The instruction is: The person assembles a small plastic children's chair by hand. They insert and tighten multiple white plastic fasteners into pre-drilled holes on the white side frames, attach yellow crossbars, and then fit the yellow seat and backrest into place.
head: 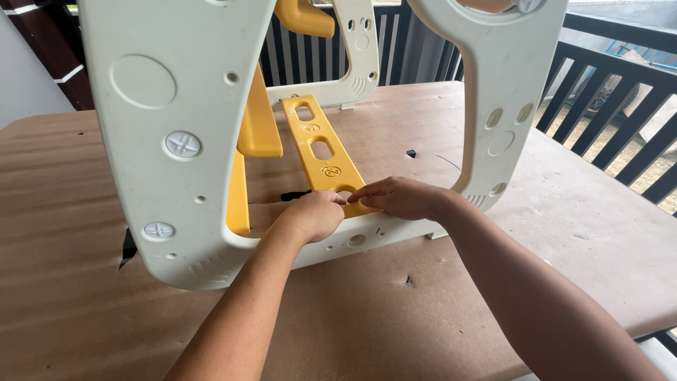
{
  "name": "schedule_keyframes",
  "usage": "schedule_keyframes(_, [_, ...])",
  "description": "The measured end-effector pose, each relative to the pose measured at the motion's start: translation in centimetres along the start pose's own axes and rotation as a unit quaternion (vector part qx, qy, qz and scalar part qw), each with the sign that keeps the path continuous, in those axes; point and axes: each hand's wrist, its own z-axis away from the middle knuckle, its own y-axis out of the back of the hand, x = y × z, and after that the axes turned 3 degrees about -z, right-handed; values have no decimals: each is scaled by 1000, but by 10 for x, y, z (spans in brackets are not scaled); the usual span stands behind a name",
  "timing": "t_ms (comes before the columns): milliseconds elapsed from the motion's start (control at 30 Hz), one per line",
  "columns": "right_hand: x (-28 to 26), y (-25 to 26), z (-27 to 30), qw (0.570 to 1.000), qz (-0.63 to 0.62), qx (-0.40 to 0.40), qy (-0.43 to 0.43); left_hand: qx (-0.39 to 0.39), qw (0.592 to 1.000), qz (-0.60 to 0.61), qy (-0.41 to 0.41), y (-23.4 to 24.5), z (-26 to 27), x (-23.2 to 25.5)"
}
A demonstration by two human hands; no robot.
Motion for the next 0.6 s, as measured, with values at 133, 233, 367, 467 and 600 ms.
schedule_keyframes(133, [8,2,3,1000,26,9,14,52,994,-97,17,-11,2,10])
schedule_keyframes(233, [5,5,10,997,48,-21,58,54,990,-127,21,-15,3,13])
schedule_keyframes(367, [0,9,22,992,91,-70,56,56,990,-128,10,-16,-2,14])
schedule_keyframes(467, [-3,7,26,987,130,-77,56,66,990,-126,-22,-16,-5,10])
schedule_keyframes(600, [-3,7,24,988,122,-55,81,65,989,-125,-41,-14,-5,8])
